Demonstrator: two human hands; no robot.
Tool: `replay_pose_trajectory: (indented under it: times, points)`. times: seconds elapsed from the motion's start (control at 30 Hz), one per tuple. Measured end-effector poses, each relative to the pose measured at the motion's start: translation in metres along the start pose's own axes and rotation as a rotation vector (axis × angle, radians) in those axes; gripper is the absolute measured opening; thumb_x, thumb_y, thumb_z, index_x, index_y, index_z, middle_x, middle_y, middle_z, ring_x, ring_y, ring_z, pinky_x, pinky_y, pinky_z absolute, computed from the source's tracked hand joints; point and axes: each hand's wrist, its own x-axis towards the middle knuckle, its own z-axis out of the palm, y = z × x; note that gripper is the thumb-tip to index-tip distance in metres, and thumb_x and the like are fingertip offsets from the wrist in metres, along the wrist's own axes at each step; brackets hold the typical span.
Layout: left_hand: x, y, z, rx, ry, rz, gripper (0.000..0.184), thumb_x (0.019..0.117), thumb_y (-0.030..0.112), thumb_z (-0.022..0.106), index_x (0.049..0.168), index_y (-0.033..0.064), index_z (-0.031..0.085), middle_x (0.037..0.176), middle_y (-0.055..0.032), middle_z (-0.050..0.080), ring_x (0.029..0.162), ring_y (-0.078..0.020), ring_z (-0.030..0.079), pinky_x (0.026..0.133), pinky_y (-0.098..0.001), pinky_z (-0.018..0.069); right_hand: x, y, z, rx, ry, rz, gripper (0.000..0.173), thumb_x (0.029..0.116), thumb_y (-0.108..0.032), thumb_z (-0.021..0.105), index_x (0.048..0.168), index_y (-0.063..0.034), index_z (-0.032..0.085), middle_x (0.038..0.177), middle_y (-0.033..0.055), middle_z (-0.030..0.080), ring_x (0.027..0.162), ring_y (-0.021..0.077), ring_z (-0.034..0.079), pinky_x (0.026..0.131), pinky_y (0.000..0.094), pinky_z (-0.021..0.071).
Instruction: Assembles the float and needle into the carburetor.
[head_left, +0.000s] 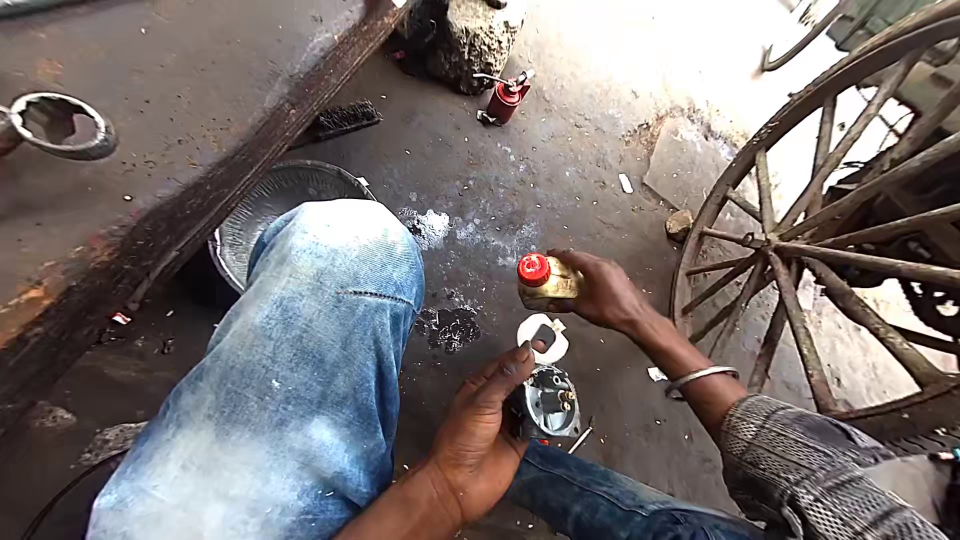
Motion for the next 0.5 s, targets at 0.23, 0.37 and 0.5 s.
replay_pose_trajectory:
  times: [0.23, 0.37, 0.5]
  points:
    - [0.002, 0.007, -0.001, -0.090, -0.122, -0.066, 0.027, 0.1064, 0.019, 0.050, 0.124, 0.0019, 0.061, 0.121, -0.0203, 0.067, 0.110, -0.0289, 0.068, 0.095, -0.0441, 0.0570, -0.003, 0.031, 0.108, 0.289, -0.008, 0.128, 0.068, 0.0805, -0.006, 0.084, 0.140, 0.0002, 0.052, 0.125, 0.0253, 0.064, 0.111, 0.0395, 0.066, 0.097, 0.0577, 0.0538]
    - [0.001, 0.009, -0.001, -0.098, -0.109, -0.071, 0.027, 0.1059, 0.021, 0.051, 0.121, 0.0015, 0.061, 0.118, -0.0209, 0.068, 0.108, -0.0291, 0.069, 0.093, -0.0439, 0.0582, -0.017, 0.049, 0.138, 0.284, -0.153, 0.154, 0.061, 0.0875, -0.003, 0.076, 0.142, 0.0012, 0.048, 0.132, 0.0268, 0.060, 0.117, 0.0413, 0.064, 0.099, 0.0586, 0.0520]
    - [0.002, 0.007, -0.002, -0.103, -0.088, -0.070, 0.030, 0.1077, 0.022, 0.047, 0.123, 0.0006, 0.061, 0.120, -0.0219, 0.067, 0.108, -0.0298, 0.069, 0.094, -0.0448, 0.0577, -0.022, 0.089, 0.163, 0.226, -0.176, 0.184, 0.064, 0.0815, -0.003, 0.080, 0.138, 0.0000, 0.051, 0.126, 0.0246, 0.063, 0.113, 0.0380, 0.066, 0.098, 0.0555, 0.0535]
